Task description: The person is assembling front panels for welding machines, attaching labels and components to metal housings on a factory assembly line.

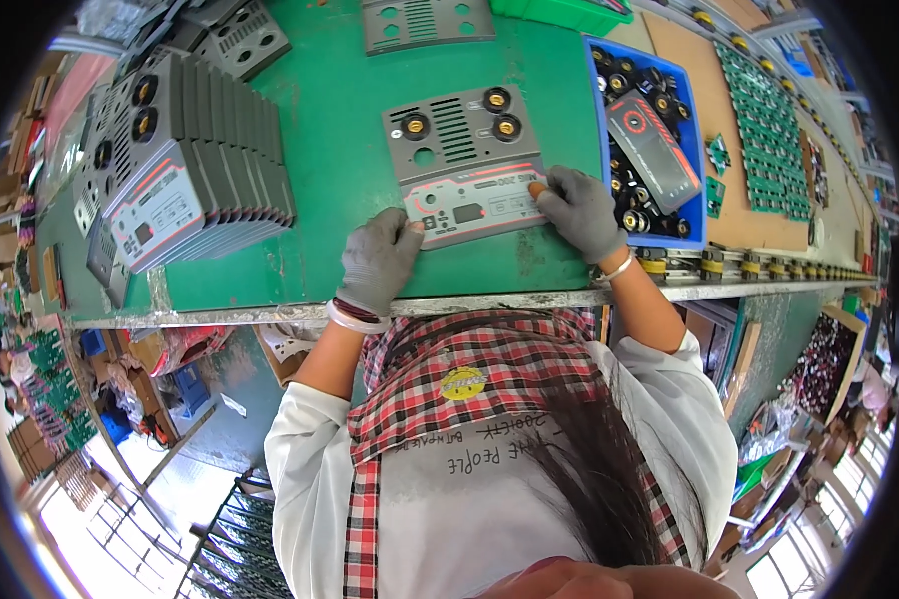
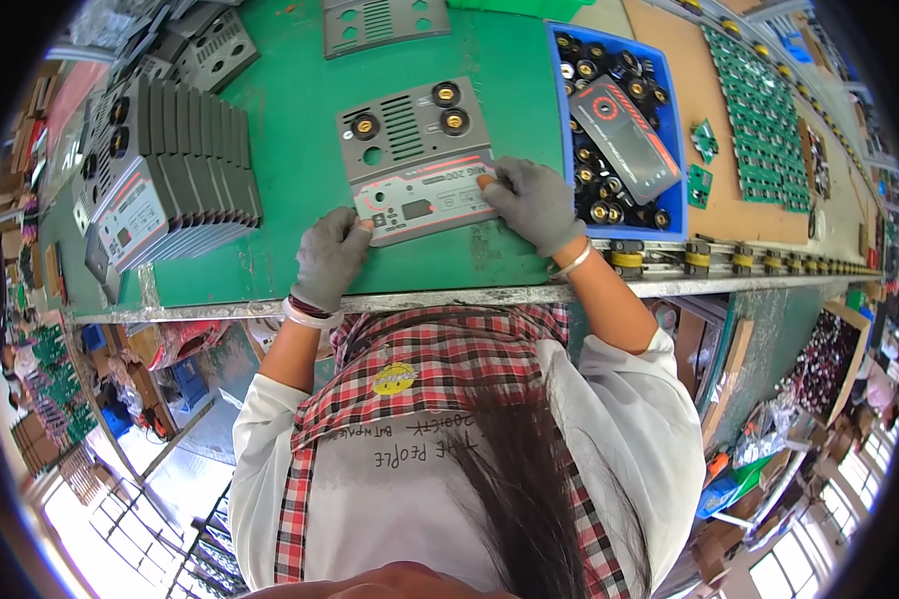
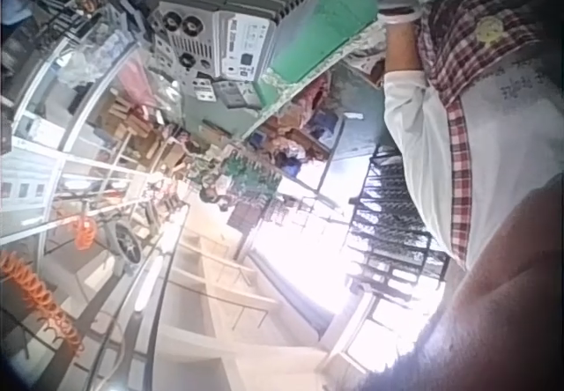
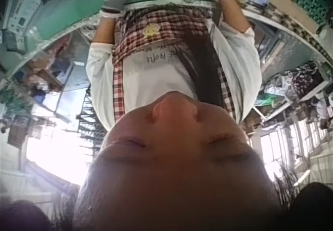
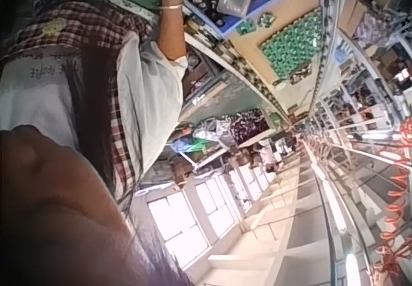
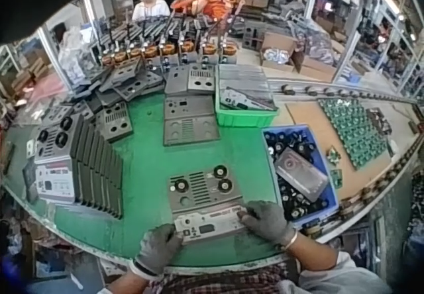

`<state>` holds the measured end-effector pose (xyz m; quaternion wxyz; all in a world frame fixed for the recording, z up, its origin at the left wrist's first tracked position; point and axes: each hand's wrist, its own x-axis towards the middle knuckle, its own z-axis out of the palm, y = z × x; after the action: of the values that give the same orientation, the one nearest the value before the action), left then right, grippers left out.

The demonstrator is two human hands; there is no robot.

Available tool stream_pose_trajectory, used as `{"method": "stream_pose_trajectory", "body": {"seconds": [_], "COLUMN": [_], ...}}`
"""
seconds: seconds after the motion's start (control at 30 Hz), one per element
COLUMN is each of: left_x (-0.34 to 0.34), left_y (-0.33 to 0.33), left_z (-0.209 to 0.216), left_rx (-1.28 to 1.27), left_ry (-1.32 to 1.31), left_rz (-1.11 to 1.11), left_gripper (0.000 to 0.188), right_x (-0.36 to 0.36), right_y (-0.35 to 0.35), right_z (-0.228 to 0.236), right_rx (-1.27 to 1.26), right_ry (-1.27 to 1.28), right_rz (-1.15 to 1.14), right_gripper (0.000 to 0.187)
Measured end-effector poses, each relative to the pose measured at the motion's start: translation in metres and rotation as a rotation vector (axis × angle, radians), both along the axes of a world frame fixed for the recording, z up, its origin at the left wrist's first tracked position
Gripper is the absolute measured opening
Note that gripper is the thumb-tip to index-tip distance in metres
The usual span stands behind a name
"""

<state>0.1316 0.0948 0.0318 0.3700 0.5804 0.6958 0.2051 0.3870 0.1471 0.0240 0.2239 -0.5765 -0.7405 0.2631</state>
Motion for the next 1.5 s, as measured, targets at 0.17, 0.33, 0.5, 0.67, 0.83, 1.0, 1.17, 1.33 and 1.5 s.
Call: {"method": "stream_pose_trajectory", "body": {"seconds": [0.17, 0.33, 0.5, 0.67, 0.83, 1.0, 1.17, 1.33, 1.5], "left_x": [-0.002, -0.002, -0.002, -0.003, -0.004, -0.002, 0.007, -0.001, -0.011], "left_y": [-0.001, -0.001, 0.001, 0.001, -0.002, 0.001, 0.01, 0.014, -0.006], "left_z": [-0.007, -0.008, -0.007, -0.01, -0.013, -0.008, 0.022, -0.005, 0.033], "left_rx": [-0.018, -0.028, -0.047, -0.053, -0.055, -0.078, -0.175, 0.316, 0.469], "left_ry": [-0.005, 0.023, 0.027, 0.07, 0.071, 0.109, 0.618, 0.361, 0.165], "left_rz": [-0.001, 0.004, 0.002, -0.003, -0.007, -0.026, -0.286, -0.169, 0.057], "left_gripper": [0.024, 0.025, 0.025, 0.024, 0.026, 0.028, 0.03, 0.042, 0.053], "right_x": [-0.002, 0.001, 0.001, 0.0, 0.0, 0.002, 0.013, 0.012, -0.002], "right_y": [-0.001, 0.0, 0.001, 0.002, -0.001, 0.003, 0.019, 0.013, -0.004], "right_z": [0.002, 0.001, 0.003, 0.007, 0.008, 0.01, 0.023, -0.005, 0.032], "right_rx": [0.026, -0.071, -0.078, -0.09, -0.088, 0.099, -0.261, -0.038, -0.186], "right_ry": [0.048, -0.041, -0.066, -0.096, -0.129, -0.395, -0.432, 0.065, 0.358], "right_rz": [0.018, 0.018, 0.032, 0.056, 0.064, 0.119, 0.015, 0.033, -0.002], "right_gripper": [0.028, 0.027, 0.028, 0.029, 0.03, 0.039, 0.05, 0.055, 0.046]}}
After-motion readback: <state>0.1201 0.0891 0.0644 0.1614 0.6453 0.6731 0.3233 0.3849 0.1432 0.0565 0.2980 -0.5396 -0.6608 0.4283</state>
